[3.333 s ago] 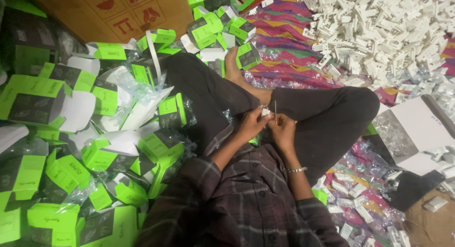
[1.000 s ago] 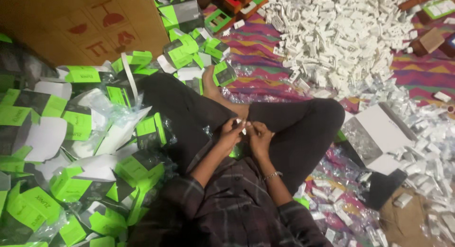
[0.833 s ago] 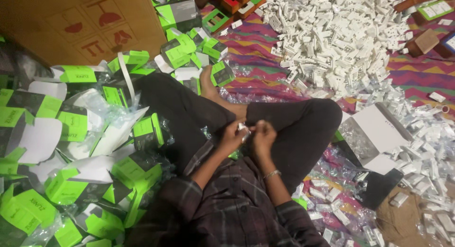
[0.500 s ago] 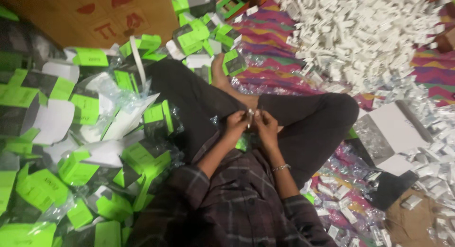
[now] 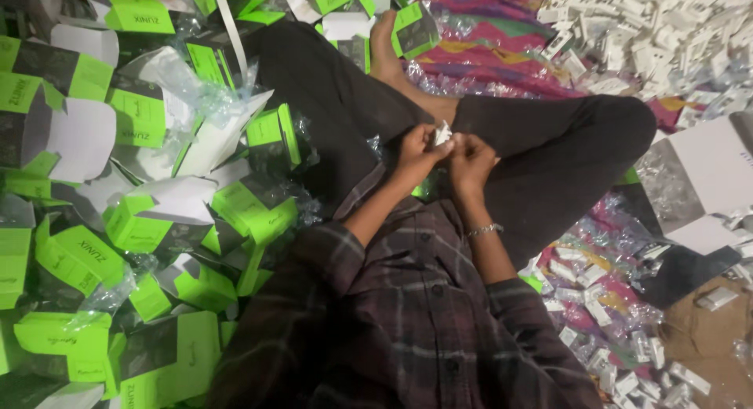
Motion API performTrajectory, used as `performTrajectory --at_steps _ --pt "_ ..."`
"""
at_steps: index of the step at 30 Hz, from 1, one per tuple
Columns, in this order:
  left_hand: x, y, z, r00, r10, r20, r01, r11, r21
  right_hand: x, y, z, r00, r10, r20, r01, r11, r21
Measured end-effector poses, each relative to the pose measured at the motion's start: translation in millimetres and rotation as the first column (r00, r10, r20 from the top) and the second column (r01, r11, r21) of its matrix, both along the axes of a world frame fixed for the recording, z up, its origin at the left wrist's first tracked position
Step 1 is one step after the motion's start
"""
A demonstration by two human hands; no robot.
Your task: The person sits on the floor among piles of green product boxes and small white items, picking up a small white item, folding or inserting a part into it by hand, and placing the finished item aside, repeating this with one item at a time.
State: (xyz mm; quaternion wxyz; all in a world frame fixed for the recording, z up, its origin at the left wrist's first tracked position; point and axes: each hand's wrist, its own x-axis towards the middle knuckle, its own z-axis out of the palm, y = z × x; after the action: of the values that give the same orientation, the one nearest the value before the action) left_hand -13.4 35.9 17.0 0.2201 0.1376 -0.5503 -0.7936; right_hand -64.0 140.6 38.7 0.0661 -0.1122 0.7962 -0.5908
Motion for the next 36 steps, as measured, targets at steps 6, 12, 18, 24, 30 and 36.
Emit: performTrajectory --at_steps 6,12,18,24,30,36 --pt "3 -5 -5 0.994 -0.042 0.103 0.028 0.991 0.134 0 1 1 0.989 0.078 0.129 -0.038 0.958 -0.283" --pt "7 -16 -11 0.991 -0.109 0.075 0.081 0.946 0.314 1 0 2 0.969 0.233 0.082 -0.2 0.935 -0.292" --pt "4 -19 -28 0.976 -0.218 0.002 0.19 0.857 0.48 4 5 -7 0.994 0.096 0.059 -0.088 0.988 -0.129" --pt "-3 -15 -41 0.99 -0.134 0.053 0.114 0.951 0.289 10 -2 -15 0.996 -0.025 0.081 0.042 0.977 -0.208" --pt "-1 7 -22 0.992 -0.03 0.124 0.053 0.981 -0.189 8 0 -13 0.978 -0.196 -0.077 0.201 0.978 0.056" --pt "3 15 9 0.977 0.082 0.195 0.032 0.855 -0.518 1 -2 -12 0.975 -0.218 0.045 0.217 0.976 0.022"
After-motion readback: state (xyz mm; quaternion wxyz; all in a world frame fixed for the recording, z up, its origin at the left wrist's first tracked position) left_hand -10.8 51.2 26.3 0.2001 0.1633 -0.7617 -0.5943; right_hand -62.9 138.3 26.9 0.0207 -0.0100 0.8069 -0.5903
